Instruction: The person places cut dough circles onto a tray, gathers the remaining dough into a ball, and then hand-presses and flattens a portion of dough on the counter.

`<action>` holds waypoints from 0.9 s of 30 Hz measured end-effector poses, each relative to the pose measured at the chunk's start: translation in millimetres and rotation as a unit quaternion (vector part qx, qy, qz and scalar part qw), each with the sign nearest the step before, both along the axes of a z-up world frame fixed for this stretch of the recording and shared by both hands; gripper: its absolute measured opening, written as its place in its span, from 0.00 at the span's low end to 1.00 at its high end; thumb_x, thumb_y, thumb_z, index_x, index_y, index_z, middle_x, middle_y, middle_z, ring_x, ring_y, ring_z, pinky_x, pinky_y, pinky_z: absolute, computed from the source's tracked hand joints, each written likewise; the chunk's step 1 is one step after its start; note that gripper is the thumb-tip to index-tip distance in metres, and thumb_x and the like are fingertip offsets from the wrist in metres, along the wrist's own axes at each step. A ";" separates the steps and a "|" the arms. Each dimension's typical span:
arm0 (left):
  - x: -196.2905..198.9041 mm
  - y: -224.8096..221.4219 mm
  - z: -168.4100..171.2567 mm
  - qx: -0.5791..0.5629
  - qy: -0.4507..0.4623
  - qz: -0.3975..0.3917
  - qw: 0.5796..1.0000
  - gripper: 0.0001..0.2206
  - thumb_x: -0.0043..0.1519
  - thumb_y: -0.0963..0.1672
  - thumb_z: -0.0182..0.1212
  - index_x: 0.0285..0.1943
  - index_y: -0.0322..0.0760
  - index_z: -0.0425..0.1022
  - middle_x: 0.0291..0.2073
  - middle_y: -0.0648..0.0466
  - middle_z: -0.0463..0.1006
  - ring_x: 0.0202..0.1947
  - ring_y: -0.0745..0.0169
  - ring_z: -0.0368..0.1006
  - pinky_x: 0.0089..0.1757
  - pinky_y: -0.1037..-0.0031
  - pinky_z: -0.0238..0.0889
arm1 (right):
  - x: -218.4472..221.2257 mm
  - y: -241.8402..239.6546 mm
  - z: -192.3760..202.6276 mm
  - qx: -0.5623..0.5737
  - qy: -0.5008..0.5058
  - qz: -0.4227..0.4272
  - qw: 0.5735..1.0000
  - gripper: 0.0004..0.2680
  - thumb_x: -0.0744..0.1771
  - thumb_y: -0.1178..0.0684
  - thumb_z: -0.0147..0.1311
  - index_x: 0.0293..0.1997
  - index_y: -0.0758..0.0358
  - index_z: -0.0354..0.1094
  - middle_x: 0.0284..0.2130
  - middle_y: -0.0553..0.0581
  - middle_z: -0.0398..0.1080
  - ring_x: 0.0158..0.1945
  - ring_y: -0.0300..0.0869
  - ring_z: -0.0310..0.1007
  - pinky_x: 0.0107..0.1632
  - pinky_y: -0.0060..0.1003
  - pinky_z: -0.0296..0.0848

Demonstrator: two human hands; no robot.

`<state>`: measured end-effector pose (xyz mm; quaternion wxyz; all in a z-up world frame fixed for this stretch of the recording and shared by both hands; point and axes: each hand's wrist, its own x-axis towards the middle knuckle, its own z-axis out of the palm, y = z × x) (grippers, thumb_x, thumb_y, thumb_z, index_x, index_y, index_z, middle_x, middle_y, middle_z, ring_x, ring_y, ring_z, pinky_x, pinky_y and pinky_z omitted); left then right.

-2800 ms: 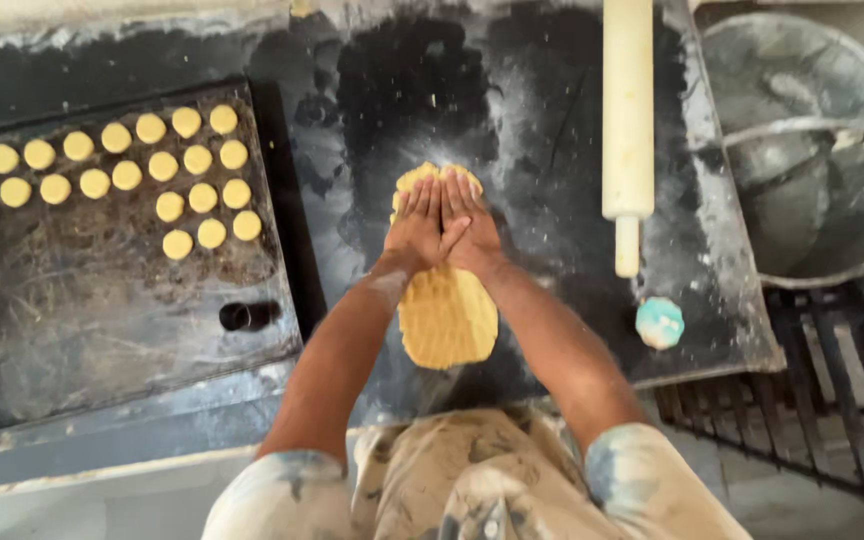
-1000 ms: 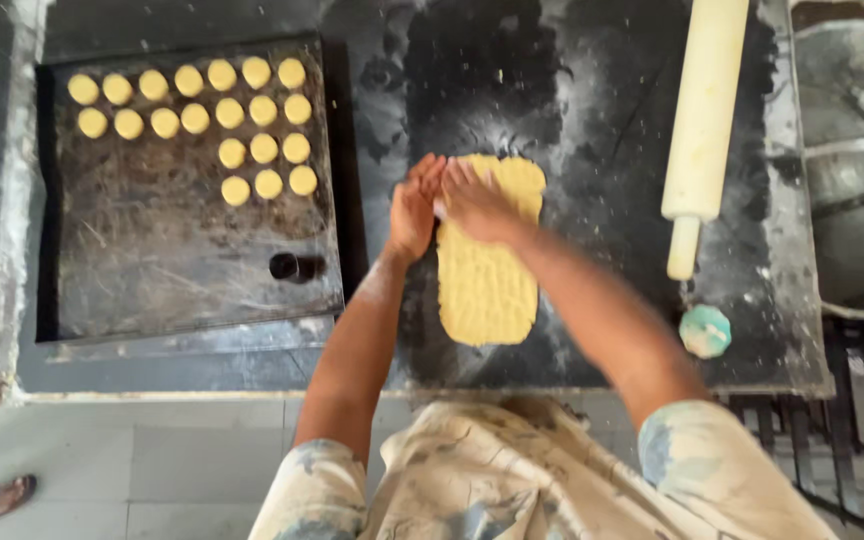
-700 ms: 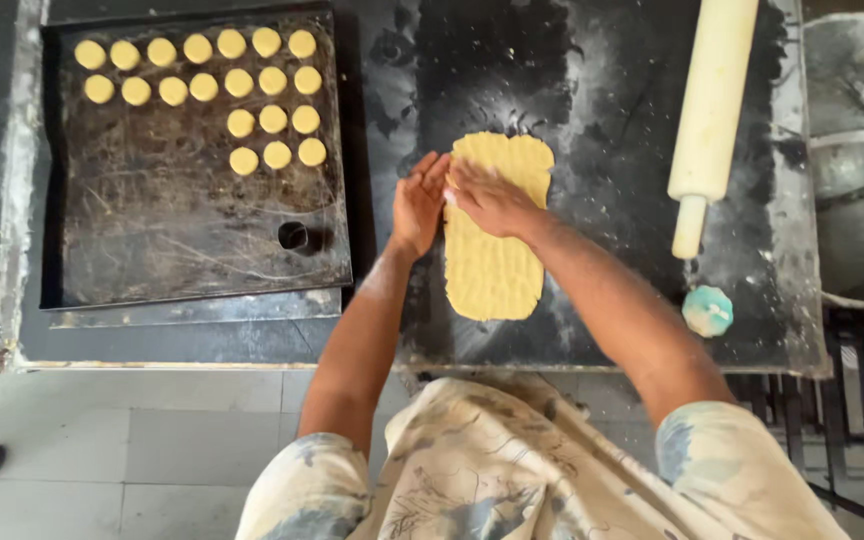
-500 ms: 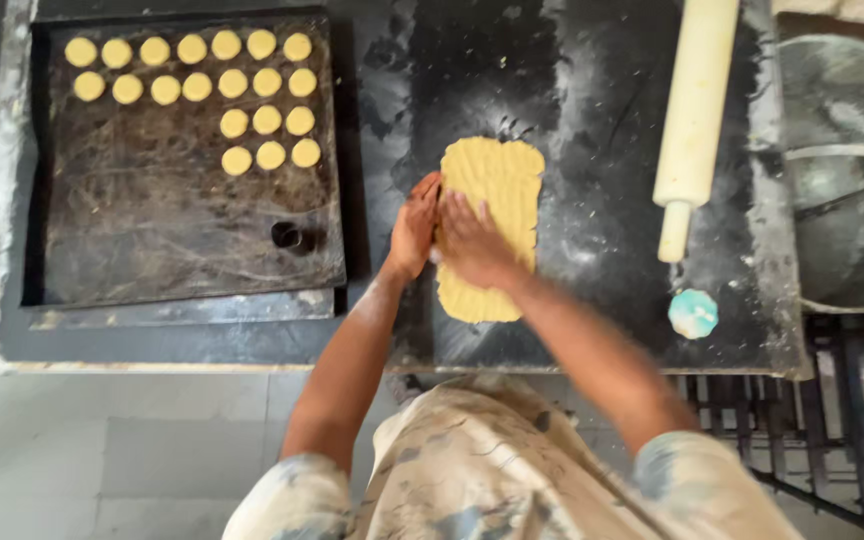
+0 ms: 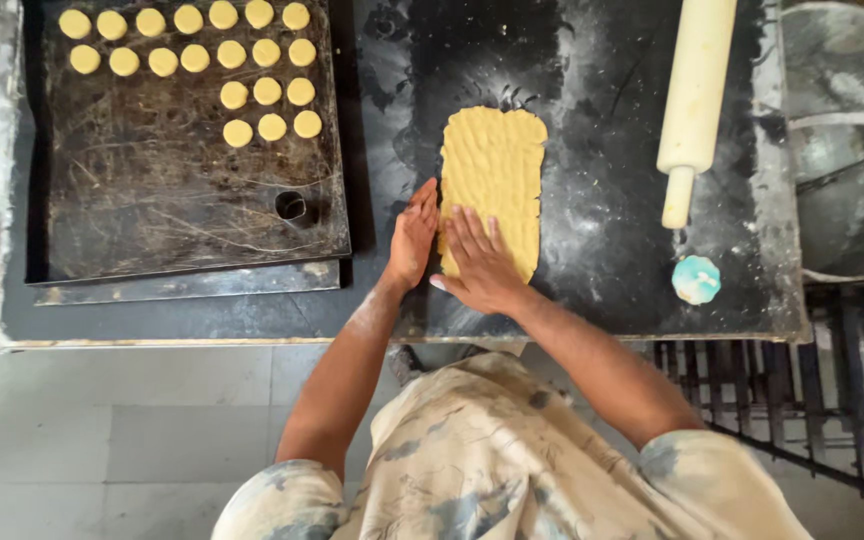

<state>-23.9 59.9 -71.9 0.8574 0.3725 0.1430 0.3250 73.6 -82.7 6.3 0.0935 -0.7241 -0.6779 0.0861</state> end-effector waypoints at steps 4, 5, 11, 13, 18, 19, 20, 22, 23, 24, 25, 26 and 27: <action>1.5 0.1 -21.4 -0.032 -0.001 0.005 0.999 0.29 0.71 0.49 0.36 0.80 0.31 0.48 0.80 0.49 0.48 0.81 0.54 0.37 0.73 0.61 0.31 | 16.8 -0.4 2.4 -0.106 0.110 -0.006 0.988 0.33 0.70 0.29 0.37 0.77 0.69 0.41 0.77 0.66 0.35 0.81 0.55 0.31 0.76 0.60 0.33; 0.6 3.4 -21.5 -0.039 0.028 0.014 0.999 0.28 0.70 0.49 0.36 0.79 0.30 0.51 0.79 0.48 0.51 0.80 0.54 0.40 0.72 0.61 0.34 | -7.4 -16.5 2.4 -0.100 0.049 -0.004 0.994 0.35 0.68 0.28 0.40 0.76 0.69 0.40 0.76 0.66 0.34 0.79 0.56 0.30 0.73 0.62 0.31; -24.9 1.4 -7.1 0.032 0.111 0.030 0.993 0.27 0.73 0.52 0.36 0.73 0.28 0.61 0.74 0.45 0.63 0.76 0.49 0.55 0.69 0.59 0.47 | -2.0 -12.9 6.1 -0.079 0.122 -0.034 0.989 0.32 0.70 0.31 0.37 0.76 0.69 0.43 0.77 0.66 0.39 0.80 0.56 0.35 0.74 0.64 0.36; -26.7 6.8 9.9 0.086 0.101 0.035 0.991 0.28 0.73 0.53 0.38 0.72 0.28 0.62 0.74 0.46 0.63 0.76 0.49 0.55 0.69 0.60 0.48 | -14.0 -25.4 -3.3 0.017 0.095 -0.042 0.994 0.32 0.70 0.31 0.38 0.75 0.71 0.45 0.76 0.67 0.42 0.79 0.56 0.37 0.73 0.65 0.37; -28.6 -2.4 35.8 0.117 0.114 0.032 0.986 0.25 0.73 0.52 0.40 0.69 0.27 0.67 0.66 0.44 0.72 0.67 0.49 0.67 0.62 0.62 0.59 | -17.5 -23.8 -25.1 -0.079 0.020 -0.051 0.995 0.25 0.75 0.41 0.34 0.78 0.71 0.49 0.76 0.67 0.51 0.78 0.53 0.48 0.77 0.70 0.37; -28.8 -6.0 38.9 0.123 0.118 0.026 0.985 0.25 0.73 0.51 0.41 0.67 0.27 0.69 0.63 0.43 0.75 0.64 0.48 0.71 0.61 0.62 0.62 | -29.0 -35.2 -22.1 -0.026 0.024 -0.088 0.995 0.26 0.73 0.39 0.37 0.77 0.71 0.50 0.75 0.67 0.51 0.78 0.54 0.48 0.75 0.71 0.35; -27.5 -8.7 44.6 0.133 0.128 0.027 0.982 0.24 0.73 0.51 0.41 0.67 0.27 0.69 0.63 0.44 0.75 0.64 0.50 0.71 0.60 0.63 0.62 | -36.8 -44.3 -13.0 0.032 0.019 -0.122 0.992 0.28 0.72 0.37 0.39 0.75 0.71 0.50 0.74 0.67 0.51 0.77 0.54 0.47 0.74 0.71 0.33; -33.2 -20.5 54.7 0.152 0.150 0.030 0.976 0.23 0.72 0.50 0.41 0.66 0.29 0.69 0.63 0.46 0.74 0.63 0.54 0.71 0.60 0.67 0.62 | -49.5 -52.2 6.1 0.096 0.003 -0.152 0.984 0.29 0.70 0.35 0.42 0.73 0.72 0.51 0.72 0.69 0.51 0.76 0.56 0.48 0.71 0.72 0.30; -31.0 -22.0 59.6 0.169 0.156 0.026 0.973 0.22 0.73 0.50 0.42 0.65 0.29 0.70 0.61 0.47 0.75 0.62 0.55 0.72 0.58 0.67 0.62 | -54.4 -52.2 12.9 0.101 -0.007 -0.149 0.984 0.29 0.70 0.34 0.43 0.72 0.71 0.51 0.72 0.70 0.52 0.75 0.57 0.49 0.69 0.73 0.29; -28.4 -25.8 63.5 0.184 0.161 0.027 0.969 0.21 0.73 0.50 0.43 0.63 0.29 0.72 0.60 0.47 0.76 0.61 0.55 0.72 0.57 0.68 0.63 | -54.9 -54.0 19.0 0.104 -0.019 -0.141 0.984 0.29 0.69 0.33 0.44 0.71 0.71 0.51 0.71 0.71 0.52 0.74 0.59 0.49 0.68 0.73 0.28; -25.7 -29.7 67.1 0.198 0.166 0.028 0.966 0.21 0.73 0.50 0.44 0.62 0.29 0.73 0.58 0.47 0.78 0.59 0.56 0.73 0.56 0.68 0.64 | -45.7 -51.1 24.3 0.030 0.005 -0.167 0.985 0.28 0.71 0.34 0.41 0.73 0.69 0.52 0.71 0.68 0.54 0.72 0.57 0.54 0.72 0.73 0.28; -25.3 -35.1 69.6 0.205 0.169 0.027 0.964 0.20 0.73 0.49 0.44 0.60 0.29 0.74 0.56 0.48 0.79 0.57 0.57 0.75 0.54 0.69 0.65 | -32.7 -46.0 27.8 -0.048 0.032 -0.193 0.979 0.26 0.72 0.35 0.38 0.75 0.66 0.53 0.72 0.64 0.56 0.70 0.55 0.59 0.76 0.73 0.27; -22.5 -38.3 73.1 0.212 0.173 0.026 0.962 0.20 0.73 0.49 0.44 0.58 0.30 0.76 0.55 0.49 0.80 0.54 0.57 0.76 0.52 0.69 0.66 | -25.6 -46.0 29.5 -0.126 0.060 -0.217 0.966 0.25 0.74 0.36 0.36 0.76 0.63 0.53 0.72 0.61 0.58 0.68 0.53 0.64 0.80 0.72 0.27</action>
